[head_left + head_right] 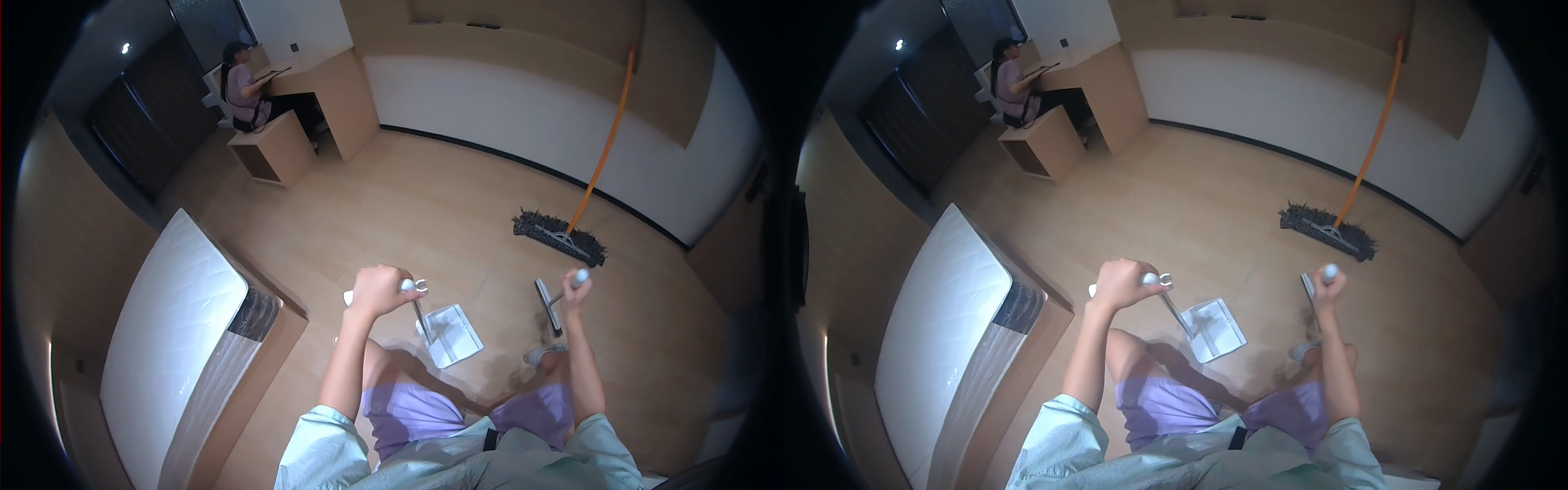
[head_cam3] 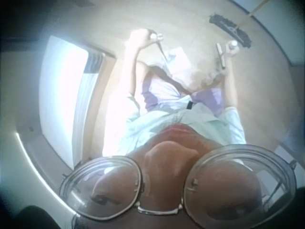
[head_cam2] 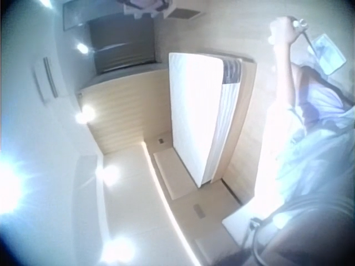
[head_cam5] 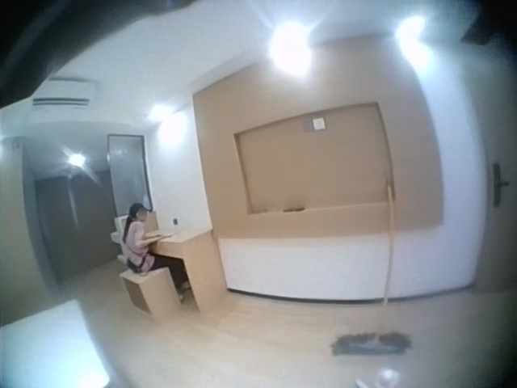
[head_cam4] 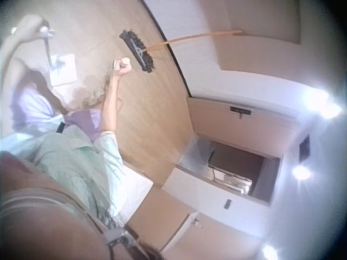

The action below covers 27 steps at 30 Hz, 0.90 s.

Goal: The person assembles a floor wiper by attaching the brush head to the handle and then places the assembled wiper into a dustpan.

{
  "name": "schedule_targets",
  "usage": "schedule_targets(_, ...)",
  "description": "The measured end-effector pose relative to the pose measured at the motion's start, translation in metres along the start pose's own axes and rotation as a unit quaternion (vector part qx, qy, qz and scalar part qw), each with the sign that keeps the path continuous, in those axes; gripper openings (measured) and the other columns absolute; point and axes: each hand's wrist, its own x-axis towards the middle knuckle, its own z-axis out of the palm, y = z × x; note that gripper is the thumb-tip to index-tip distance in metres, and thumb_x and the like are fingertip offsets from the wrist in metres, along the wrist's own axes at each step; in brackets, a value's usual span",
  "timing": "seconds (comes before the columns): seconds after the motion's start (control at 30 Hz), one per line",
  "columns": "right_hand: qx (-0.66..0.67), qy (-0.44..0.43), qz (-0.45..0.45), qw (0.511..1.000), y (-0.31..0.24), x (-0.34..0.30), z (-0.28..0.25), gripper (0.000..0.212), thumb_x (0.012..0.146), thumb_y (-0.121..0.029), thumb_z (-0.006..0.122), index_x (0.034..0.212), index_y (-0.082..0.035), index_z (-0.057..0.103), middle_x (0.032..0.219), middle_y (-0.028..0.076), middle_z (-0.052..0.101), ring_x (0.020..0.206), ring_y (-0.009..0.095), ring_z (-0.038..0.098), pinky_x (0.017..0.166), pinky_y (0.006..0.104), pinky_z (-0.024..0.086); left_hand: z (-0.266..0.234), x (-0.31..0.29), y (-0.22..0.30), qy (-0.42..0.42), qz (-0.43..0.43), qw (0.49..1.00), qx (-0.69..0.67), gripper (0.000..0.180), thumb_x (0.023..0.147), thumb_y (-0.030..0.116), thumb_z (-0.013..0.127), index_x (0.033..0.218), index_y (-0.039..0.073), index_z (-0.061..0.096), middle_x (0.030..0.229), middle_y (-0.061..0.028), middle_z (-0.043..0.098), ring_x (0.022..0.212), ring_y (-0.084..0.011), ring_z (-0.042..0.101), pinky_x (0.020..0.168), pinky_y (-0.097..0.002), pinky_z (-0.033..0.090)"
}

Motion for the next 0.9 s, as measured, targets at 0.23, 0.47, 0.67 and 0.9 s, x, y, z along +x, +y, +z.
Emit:
schedule_targets(0.23,-0.053,-0.162,0.071,0.983,0.001,-0.132,0.028,0.016,0.067,-0.005,0.071,0.069,-0.006,0.055,0.064,-0.003,0.051,0.059,0.011,0.048,0.054,0.0292,0.039,0.029,0.017,0.024,-0.113,-0.009,0.989,-0.093,0.065,0.074,0.072,0.071,0.095,0.011,0.079,0.086,-0.0130,0.075,0.086,-0.0326,0.072,0.077,-0.0411,0.058)
schedule_targets(0.47,0.246,-0.246,0.276,0.896,-0.044,-0.158,0.077,0.029,0.083,-0.008,0.075,0.068,-0.010,0.050,0.068,-0.003,0.048,0.060,0.009,0.045,0.050,0.0282,0.041,0.051,0.039,-0.013,-0.270,-0.166,0.890,-0.327,0.107,0.086,0.090,0.022,0.110,-0.001,0.072,0.073,-0.0105,0.068,0.063,-0.0169,0.064,0.067,-0.0341,0.054)
schedule_targets(0.67,0.272,-0.105,0.213,0.932,-0.046,-0.049,0.071,0.020,0.075,-0.013,0.058,0.064,-0.011,0.042,0.054,-0.002,0.036,0.048,0.011,0.032,0.048,0.0277,0.024,0.046,0.049,0.010,-0.257,-0.153,0.936,-0.187,0.083,0.088,0.079,0.043,0.100,0.005,0.076,0.072,-0.0077,0.072,0.075,-0.0183,0.071,0.072,-0.0323,0.055)
schedule_targets(0.9,0.316,-0.110,0.189,0.923,-0.086,0.045,0.023,0.030,0.082,-0.025,0.049,0.060,-0.013,0.032,0.048,-0.002,0.027,0.043,0.011,0.021,0.046,0.0291,0.019,0.042,0.035,0.008,-0.241,-0.153,0.948,-0.144,0.062,0.087,0.067,0.054,0.106,0.013,0.077,0.074,-0.0041,0.074,0.077,-0.0182,0.072,0.074,-0.0321,0.055)
